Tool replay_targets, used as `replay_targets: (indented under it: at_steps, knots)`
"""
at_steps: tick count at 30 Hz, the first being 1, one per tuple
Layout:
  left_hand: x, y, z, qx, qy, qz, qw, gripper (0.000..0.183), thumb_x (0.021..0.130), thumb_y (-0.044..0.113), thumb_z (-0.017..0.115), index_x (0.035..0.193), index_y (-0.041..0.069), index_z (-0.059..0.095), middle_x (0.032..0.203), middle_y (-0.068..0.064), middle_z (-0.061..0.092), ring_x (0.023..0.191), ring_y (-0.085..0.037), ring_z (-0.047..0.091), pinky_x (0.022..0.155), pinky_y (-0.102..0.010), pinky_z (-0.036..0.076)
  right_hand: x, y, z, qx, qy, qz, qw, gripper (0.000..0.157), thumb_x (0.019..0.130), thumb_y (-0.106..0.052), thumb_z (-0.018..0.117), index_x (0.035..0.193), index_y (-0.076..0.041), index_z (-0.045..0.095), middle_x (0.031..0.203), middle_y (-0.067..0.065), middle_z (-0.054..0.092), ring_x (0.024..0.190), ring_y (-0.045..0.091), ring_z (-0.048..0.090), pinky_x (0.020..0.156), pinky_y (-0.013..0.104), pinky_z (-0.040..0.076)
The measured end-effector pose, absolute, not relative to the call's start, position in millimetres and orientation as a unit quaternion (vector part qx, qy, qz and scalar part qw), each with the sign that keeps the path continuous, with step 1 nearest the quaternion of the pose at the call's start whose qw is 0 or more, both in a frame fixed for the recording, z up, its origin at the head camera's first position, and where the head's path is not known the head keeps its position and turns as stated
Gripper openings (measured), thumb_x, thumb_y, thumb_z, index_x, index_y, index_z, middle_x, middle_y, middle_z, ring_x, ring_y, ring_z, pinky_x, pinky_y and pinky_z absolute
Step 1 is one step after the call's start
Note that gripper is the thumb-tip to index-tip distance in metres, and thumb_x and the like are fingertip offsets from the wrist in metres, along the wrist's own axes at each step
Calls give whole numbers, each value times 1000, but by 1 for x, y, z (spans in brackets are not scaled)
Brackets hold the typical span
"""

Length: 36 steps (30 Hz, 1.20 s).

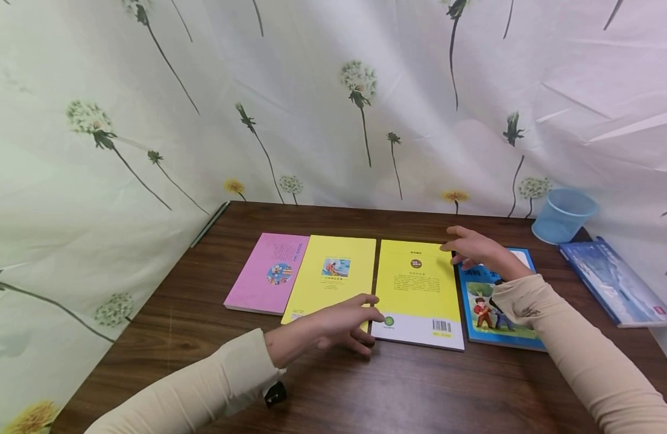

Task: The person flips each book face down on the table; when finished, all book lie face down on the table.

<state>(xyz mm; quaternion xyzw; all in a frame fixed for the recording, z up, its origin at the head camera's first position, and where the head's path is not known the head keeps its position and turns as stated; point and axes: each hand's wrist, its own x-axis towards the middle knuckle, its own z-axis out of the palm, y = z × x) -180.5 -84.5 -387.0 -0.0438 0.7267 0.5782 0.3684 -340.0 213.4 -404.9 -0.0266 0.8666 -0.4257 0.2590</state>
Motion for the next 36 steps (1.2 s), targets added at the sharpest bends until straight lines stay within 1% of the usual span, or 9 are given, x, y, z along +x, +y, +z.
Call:
replay_targets:
  at_steps: [6, 11, 15, 20, 28, 36]
  knots:
    - [-178, -83, -388, -44, 726, 583, 362, 67, 96, 28, 61, 154, 10, 32, 146, -17, 47, 103, -33, 65, 83, -44, 61, -341, 213, -406, -22, 866, -425, 263, 77, 104, -29, 50, 161, -6, 5, 154, 31, 32, 105, 28, 63, 76, 31, 56]
    - [-177, -81, -390, -39, 726, 592, 348, 58, 97, 26, 59, 148, 7, 40, 140, -16, 51, 96, -32, 65, 85, -44, 60, -342, 211, -406, -22, 866, -424, 265, 77, 103, -30, 50, 161, -6, 5, 153, 31, 33, 107, 29, 63, 77, 32, 55]
    - [-177, -80, -389, -45, 723, 598, 342, 53, 98, 25, 58, 145, 7, 43, 138, -16, 50, 92, -31, 65, 87, -46, 59, -343, 211, -407, -20, 865, -425, 265, 77, 104, -30, 50, 161, -6, 5, 155, 31, 31, 110, 31, 62, 79, 32, 55]
    - [-176, -80, -387, -46, 719, 604, 342, 50, 98, 25, 58, 143, 6, 46, 140, -17, 50, 93, -31, 64, 89, -46, 59, -343, 211, -407, -20, 865, -425, 265, 76, 104, -30, 50, 161, -6, 6, 157, 31, 27, 114, 33, 62, 79, 33, 56]
    - [-176, -83, -383, -50, 723, 600, 339, 46, 98, 25, 57, 139, 5, 50, 138, -16, 51, 91, -31, 63, 87, -46, 59, -343, 209, -406, -21, 863, -428, 266, 76, 104, -29, 50, 161, -5, 6, 158, 31, 25, 109, 31, 63, 79, 34, 56]
    - [-178, -85, -382, -51, 727, 591, 344, 43, 99, 25, 57, 137, 6, 52, 139, -14, 51, 94, -31, 64, 85, -43, 60, -344, 206, -405, -19, 863, -426, 271, 77, 103, -31, 51, 161, -6, 7, 159, 30, 24, 108, 30, 62, 78, 33, 56]
